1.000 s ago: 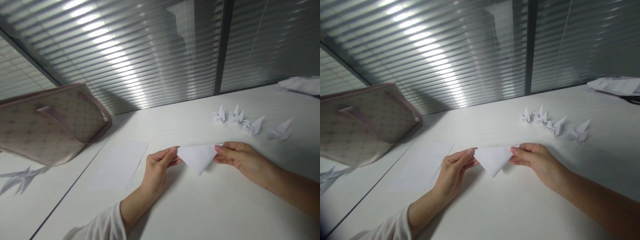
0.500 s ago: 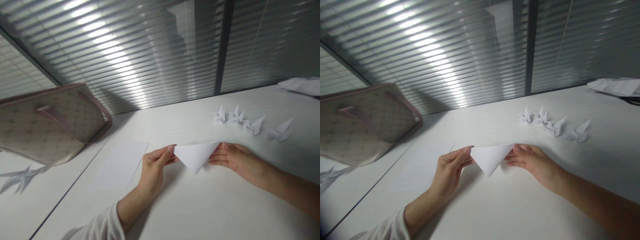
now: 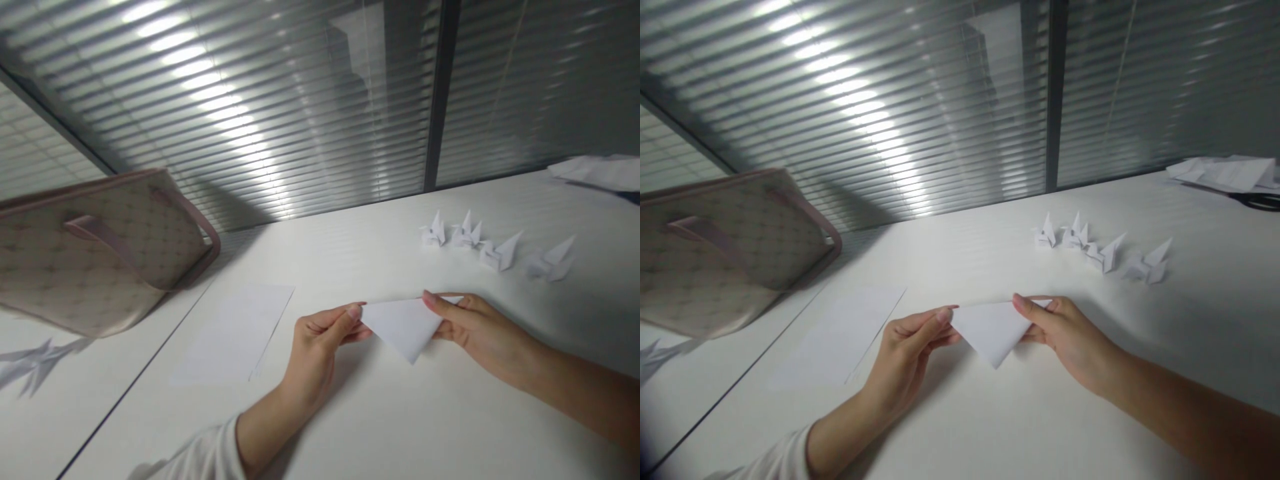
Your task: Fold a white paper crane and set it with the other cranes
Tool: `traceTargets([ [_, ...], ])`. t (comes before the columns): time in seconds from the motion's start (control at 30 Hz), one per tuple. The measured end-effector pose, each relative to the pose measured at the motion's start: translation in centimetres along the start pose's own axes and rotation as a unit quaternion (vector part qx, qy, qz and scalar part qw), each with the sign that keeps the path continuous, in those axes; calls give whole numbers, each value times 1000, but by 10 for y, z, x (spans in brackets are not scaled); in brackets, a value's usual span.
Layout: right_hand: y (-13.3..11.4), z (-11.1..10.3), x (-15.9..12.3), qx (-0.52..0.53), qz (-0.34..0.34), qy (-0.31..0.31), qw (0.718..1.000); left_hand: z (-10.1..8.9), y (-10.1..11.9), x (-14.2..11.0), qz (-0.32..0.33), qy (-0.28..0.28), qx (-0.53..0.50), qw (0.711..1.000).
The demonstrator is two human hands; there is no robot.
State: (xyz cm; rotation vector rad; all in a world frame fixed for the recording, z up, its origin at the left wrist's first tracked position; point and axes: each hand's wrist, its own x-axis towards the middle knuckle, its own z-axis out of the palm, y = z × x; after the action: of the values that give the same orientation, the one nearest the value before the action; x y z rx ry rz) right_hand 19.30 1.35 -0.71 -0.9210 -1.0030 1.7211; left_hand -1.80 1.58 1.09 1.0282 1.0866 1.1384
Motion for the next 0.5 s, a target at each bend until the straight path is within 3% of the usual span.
traceTargets([
  [0.5, 3, -6, 2, -57, -25, 4, 998, -4, -3, -3, -11, -42, 44, 998],
])
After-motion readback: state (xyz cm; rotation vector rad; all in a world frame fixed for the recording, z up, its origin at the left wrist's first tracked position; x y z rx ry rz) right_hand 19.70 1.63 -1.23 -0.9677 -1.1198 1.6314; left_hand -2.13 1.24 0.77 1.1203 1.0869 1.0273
